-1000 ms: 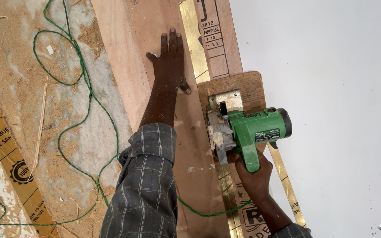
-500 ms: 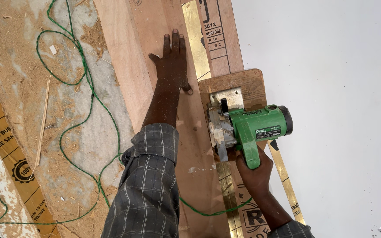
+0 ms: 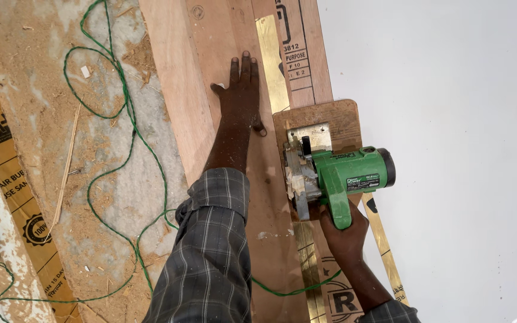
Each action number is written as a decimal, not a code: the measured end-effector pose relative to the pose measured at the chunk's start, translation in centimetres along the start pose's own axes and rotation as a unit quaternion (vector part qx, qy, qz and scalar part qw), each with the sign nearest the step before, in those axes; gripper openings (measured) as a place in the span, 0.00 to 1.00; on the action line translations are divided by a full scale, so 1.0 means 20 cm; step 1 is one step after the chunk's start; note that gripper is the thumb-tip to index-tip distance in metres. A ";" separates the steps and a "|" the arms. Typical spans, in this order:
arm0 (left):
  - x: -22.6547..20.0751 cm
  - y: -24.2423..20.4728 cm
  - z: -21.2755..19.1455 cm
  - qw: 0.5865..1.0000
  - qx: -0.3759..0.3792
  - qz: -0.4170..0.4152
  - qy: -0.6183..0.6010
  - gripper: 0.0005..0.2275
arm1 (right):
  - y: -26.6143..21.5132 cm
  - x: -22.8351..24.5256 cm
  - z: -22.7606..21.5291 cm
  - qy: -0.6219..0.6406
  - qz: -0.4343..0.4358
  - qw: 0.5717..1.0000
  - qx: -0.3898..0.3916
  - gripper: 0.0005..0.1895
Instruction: The person uses a green electric circular saw to cut a long wooden plank along a marked line. They guide the saw steadily with both hands, following the line from one end to the other while standing in a workshop.
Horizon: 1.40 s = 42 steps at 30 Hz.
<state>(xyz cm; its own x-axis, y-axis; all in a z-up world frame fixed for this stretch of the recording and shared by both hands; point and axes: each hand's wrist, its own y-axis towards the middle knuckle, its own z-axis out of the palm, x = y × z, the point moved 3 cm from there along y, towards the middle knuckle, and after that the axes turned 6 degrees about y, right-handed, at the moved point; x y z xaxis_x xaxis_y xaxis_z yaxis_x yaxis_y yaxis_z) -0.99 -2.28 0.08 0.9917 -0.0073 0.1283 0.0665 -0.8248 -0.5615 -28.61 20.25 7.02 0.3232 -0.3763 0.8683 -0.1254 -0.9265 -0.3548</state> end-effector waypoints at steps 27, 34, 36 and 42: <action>0.00 0.00 -0.03 1.000 0.014 0.005 0.005 0.77 | 0.10 0.00 0.03 0.006 0.001 1.000 0.010 0.13; 0.00 0.00 -0.04 1.000 0.012 0.008 0.004 0.78 | 0.13 0.04 0.04 0.004 -0.002 1.000 0.014 0.14; 0.00 -0.01 -0.05 1.000 0.028 0.007 0.001 0.78 | 0.14 0.04 0.05 0.004 0.008 1.000 0.015 0.14; -0.01 0.00 -0.05 0.999 0.049 0.006 -0.004 0.77 | 0.16 0.06 0.06 0.005 -0.028 0.999 0.015 0.12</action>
<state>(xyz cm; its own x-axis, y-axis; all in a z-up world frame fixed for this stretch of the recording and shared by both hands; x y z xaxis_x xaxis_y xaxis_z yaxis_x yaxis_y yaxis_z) -1.21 -2.84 0.80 0.9932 -0.0128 0.1153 0.0644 -0.7654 -0.6403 -27.56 16.78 6.48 0.3187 -0.3231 0.8911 -0.0792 -0.9459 -0.3147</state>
